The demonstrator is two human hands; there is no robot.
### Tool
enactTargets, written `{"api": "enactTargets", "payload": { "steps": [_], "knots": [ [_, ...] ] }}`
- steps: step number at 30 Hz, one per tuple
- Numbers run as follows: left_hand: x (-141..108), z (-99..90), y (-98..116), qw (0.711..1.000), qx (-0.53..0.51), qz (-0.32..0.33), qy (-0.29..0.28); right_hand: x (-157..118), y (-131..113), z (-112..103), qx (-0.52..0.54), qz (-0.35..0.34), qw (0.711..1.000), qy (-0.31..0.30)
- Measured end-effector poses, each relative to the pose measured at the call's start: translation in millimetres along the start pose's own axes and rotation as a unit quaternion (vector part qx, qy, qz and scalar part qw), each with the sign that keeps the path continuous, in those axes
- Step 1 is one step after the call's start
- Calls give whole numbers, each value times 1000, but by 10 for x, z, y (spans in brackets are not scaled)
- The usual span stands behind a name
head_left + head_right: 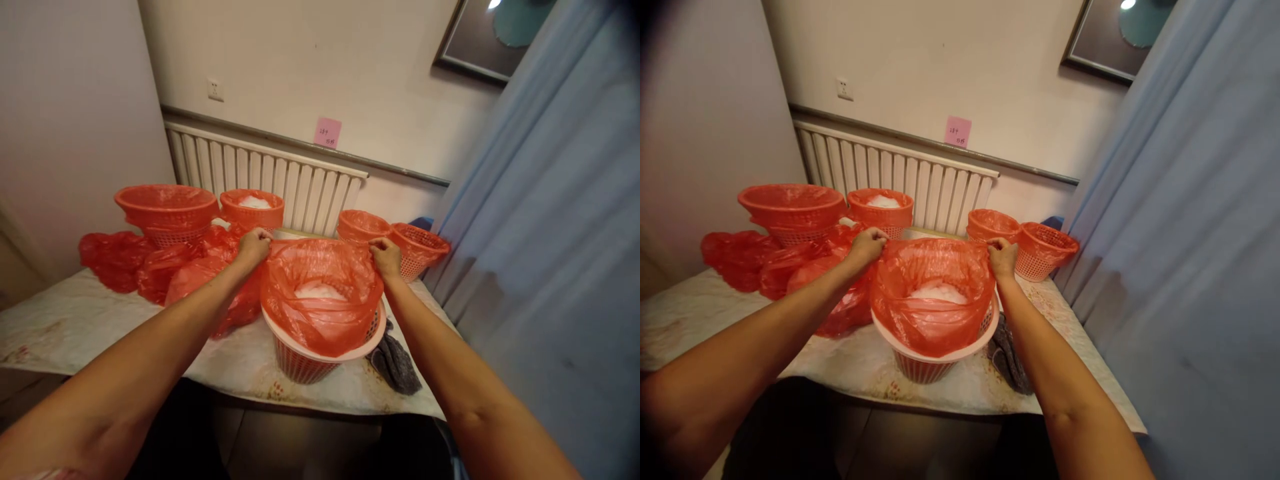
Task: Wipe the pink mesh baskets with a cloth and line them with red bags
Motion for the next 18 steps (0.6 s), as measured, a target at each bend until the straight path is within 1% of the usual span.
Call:
{"api": "enactTargets", "payload": {
  "steps": [5, 9, 11, 14, 18],
  "knots": [
    [-17, -298, 389, 1000, 0, 31, 1, 0, -226, -313, 42, -39, 998, 14],
    [-101, -508, 735, 998, -36, 54, -17, -94, -401, -630, 72, -48, 996, 12],
    [-146, -585, 866, 997, -50, 60, -24, -161, -445, -770, 84, -49, 995, 7],
    [-205, -672, 973, 996, -58, 61, -35, -252, -443, -915, 73, -45, 996, -17],
    [-275, -757, 955, 991, -90, 69, -76, -361, -409, -1065, 32, -38, 997, -56]
  ]
}}
Point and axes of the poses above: each hand's wrist, its own x-axis towards the middle knuckle, its own z-axis out of the palm, y = z × x, the point moved 5 cm from there along x, towards the middle knuckle, and after that the axes turned 15 degrees about z, right-handed, at the moved point
